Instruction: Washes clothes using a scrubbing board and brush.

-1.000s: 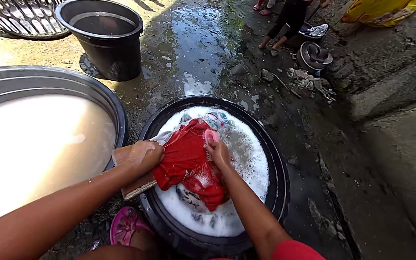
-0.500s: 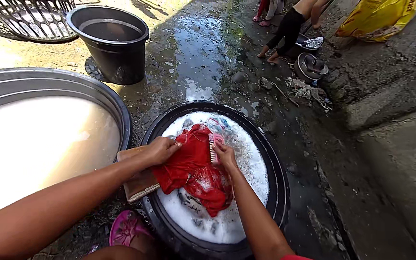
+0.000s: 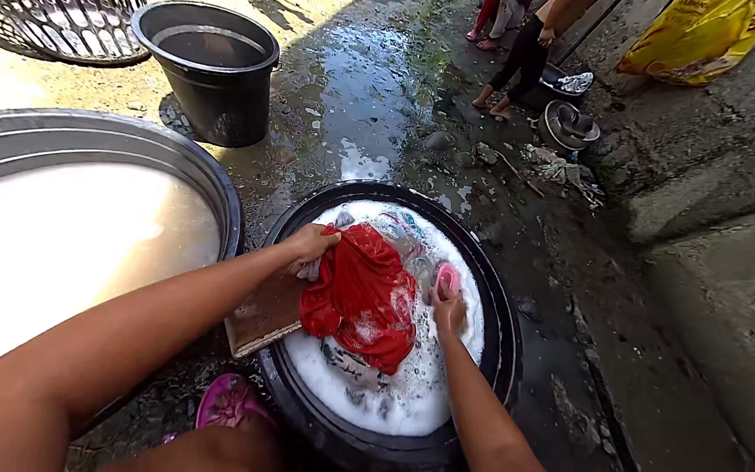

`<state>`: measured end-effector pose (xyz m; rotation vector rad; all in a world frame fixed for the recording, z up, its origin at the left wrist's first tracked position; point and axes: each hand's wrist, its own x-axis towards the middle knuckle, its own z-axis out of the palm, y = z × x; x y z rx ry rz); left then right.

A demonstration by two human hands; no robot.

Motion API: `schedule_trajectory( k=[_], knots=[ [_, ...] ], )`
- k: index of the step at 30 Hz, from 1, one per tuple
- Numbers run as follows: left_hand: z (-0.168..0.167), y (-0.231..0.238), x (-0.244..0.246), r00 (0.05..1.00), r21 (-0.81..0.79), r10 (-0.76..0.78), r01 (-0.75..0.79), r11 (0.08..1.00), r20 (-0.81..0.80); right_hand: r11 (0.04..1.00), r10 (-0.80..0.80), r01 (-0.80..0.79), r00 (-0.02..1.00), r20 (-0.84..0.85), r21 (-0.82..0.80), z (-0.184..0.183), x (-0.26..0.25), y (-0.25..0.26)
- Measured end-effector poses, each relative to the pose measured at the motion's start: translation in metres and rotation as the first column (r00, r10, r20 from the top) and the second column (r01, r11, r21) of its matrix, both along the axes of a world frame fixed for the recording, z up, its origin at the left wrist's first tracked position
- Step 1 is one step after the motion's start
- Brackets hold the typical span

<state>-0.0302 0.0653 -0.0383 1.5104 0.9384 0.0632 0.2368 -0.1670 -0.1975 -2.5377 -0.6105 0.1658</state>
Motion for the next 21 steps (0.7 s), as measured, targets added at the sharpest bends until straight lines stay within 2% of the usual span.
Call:
schedule_trajectory(
  k=[2,3,4,5,7,9,10,12,14,16,17,19,21],
  knots=[
    [-0.003,0.003,-0.010,0.990,0.083,0.141,-0.139,0.987,-0.010,0.995,-0.032,0.027,0.998,-0.052,-0.097,-0.009,-0.009,-0.016],
    [-0.002,0.001,-0.017,0.985,0.171,0.161,-0.150,0.974,-0.056,0.990,-0.050,0.040,0.997,-0.067,-0.137,-0.007,-0.012,-0.014],
    [0.000,0.000,-0.024,0.985,0.301,0.132,-0.093,0.949,-0.115,0.989,-0.048,0.039,0.997,-0.055,-0.142,-0.002,-0.014,-0.007],
    [0.001,0.000,-0.032,0.978,0.437,0.064,0.031,0.899,-0.200,0.996,-0.001,0.001,1.000,-0.011,-0.085,0.005,-0.018,0.005],
    [-0.001,-0.002,-0.043,0.906,0.574,-0.081,0.330,0.750,-0.415,0.973,0.159,-0.171,0.984,0.083,0.158,0.032,-0.045,0.036],
    [-0.001,-0.011,-0.043,0.773,0.537,-0.195,0.575,0.617,-0.604,0.862,0.402,-0.427,0.904,0.145,0.274,0.064,-0.103,0.061],
    [0.000,-0.015,-0.041,0.716,0.506,-0.223,0.646,0.572,-0.661,0.787,0.531,-0.547,0.836,0.138,0.286,0.075,-0.133,0.067],
    [0.000,-0.019,-0.040,0.684,0.499,-0.215,0.678,0.540,-0.697,0.706,0.687,-0.675,0.726,0.025,0.214,0.092,-0.165,0.072],
    [0.001,-0.021,-0.040,0.682,0.497,-0.201,0.674,0.547,-0.703,0.792,0.611,-0.606,0.783,-0.120,0.081,0.086,-0.139,0.078],
    [0.007,-0.025,-0.037,0.647,0.440,-0.223,0.693,0.571,-0.730,0.893,0.433,-0.448,0.883,-0.181,-0.049,0.065,-0.089,0.081],
    [0.009,-0.026,-0.035,0.626,0.414,-0.236,0.708,0.572,-0.744,0.914,0.375,-0.397,0.906,-0.197,-0.087,0.062,-0.078,0.082],
    [0.007,-0.027,-0.032,0.604,0.397,-0.233,0.720,0.569,-0.762,0.907,0.402,-0.418,0.895,-0.193,-0.053,0.078,-0.097,0.082],
    [-0.002,-0.025,-0.032,0.638,0.437,-0.201,0.692,0.575,-0.743,0.816,0.575,-0.562,0.811,-0.104,0.135,0.096,-0.146,0.077]
  ],
)
